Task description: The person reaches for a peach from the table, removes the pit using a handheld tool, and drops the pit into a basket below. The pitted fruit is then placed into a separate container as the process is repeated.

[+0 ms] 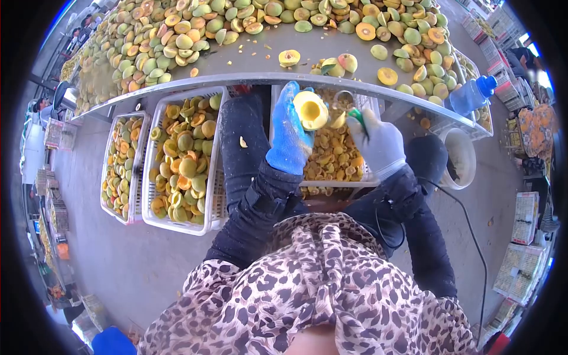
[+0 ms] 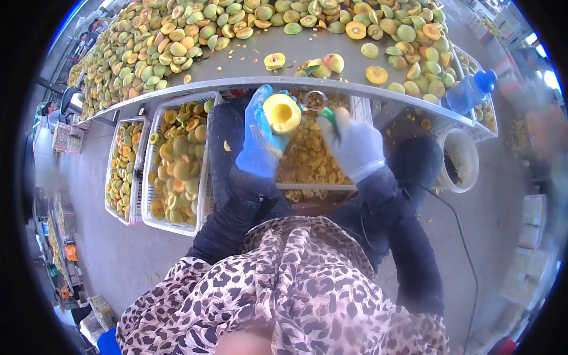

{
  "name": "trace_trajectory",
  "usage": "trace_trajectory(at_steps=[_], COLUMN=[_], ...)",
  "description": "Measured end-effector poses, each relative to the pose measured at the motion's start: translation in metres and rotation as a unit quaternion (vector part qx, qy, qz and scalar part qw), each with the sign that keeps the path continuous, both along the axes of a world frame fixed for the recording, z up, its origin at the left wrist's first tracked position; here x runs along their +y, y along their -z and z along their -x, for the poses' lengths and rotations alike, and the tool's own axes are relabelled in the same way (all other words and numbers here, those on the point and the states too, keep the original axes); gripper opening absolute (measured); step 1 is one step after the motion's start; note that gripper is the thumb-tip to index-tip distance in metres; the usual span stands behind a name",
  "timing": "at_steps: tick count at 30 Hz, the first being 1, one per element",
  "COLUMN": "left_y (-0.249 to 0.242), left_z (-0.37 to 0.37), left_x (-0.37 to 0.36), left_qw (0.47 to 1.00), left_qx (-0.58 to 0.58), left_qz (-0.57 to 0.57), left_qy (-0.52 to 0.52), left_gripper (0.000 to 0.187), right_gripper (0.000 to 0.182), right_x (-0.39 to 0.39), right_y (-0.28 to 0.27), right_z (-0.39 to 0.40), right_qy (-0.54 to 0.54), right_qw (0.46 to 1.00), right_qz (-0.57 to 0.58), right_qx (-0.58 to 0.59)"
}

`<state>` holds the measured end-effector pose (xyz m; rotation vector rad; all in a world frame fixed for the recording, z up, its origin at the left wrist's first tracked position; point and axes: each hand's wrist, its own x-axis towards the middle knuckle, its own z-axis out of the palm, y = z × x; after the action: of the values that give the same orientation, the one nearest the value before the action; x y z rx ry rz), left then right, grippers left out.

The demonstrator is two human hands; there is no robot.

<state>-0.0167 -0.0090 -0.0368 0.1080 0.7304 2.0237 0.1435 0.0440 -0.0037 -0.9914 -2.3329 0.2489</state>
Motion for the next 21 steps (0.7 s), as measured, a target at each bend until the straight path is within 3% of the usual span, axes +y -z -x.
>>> trace_trajectory(at_steps=[2,6,7,8,9,12,13,15,16,17,18,19,20,21], left_y=[0.008,0.004,-0.004,-0.011,-0.015,-0.023,-0.04,-0.04,-0.044,-0.054,-0.027,-0.025,-0.005,-0.017], left_z=[-0.005,0.002,-0.01,-0.023,-0.02,-0.021,-0.026,-0.007,0.017,0.041,0.097,0.126,0.162,0.149], left_x=[-0.008,-0.011,-0.015,-0.018,-0.022,-0.025,-0.036,-0.042,-0.049,-0.058,-0.074,-0.072,-0.081,-0.074], left_qw=[0.987,0.992,0.991,0.949,0.949,0.977,0.972,0.947,0.951,0.938,0.914,0.855,0.704,0.736], left_qx=[0.143,-0.021,0.132,0.277,0.282,0.159,0.194,0.277,0.244,0.245,0.355,0.381,0.556,0.526], left_qz=[-0.073,-0.076,-0.022,0.038,0.063,0.121,0.113,0.072,0.098,0.154,0.144,0.252,0.342,0.304], left_qy=[-0.013,0.094,-0.029,-0.146,-0.124,-0.078,-0.065,-0.143,-0.162,-0.19,-0.134,-0.246,-0.279,-0.298], left_gripper=[0.032,0.036,0.019,0.021,0.02,0.022,0.02,0.014,0.014,0.017,0.019,0.017,0.014,0.013], right_gripper=[0.032,0.025,0.026,0.026,0.026,0.03,0.031,0.032,0.038,0.037,0.037,0.032,0.028,0.033], right_x=[-0.01,-0.011,-0.015,-0.019,-0.021,0.009,0.021,0.032,0.026,0.027,0.032,0.043,0.055,0.072], right_y=[-0.01,0.003,0.005,0.008,0.011,0.045,0.056,0.043,0.03,0.021,0.011,0.002,-0.004,-0.01], right_z=[0.009,0.017,0.018,0.022,0.03,0.019,0.008,-0.003,-0.003,-0.007,-0.008,-0.005,0.0,0.013], right_qy=[-0.037,-0.005,0.016,0.038,0.022,0.112,0.125,0.124,0.125,0.112,0.099,0.098,0.097,0.099], right_qw=[0.999,0.981,0.98,0.979,0.981,0.946,0.939,0.93,0.945,0.957,0.969,0.981,0.989,0.988], right_qz=[-0.007,-0.126,-0.109,-0.089,-0.086,-0.022,-0.007,0.022,0.052,0.064,0.07,0.047,0.028,0.026], right_qx=[-0.002,-0.149,-0.163,-0.18,-0.173,-0.302,-0.321,-0.346,-0.297,-0.259,-0.216,-0.161,-0.108,-0.116])
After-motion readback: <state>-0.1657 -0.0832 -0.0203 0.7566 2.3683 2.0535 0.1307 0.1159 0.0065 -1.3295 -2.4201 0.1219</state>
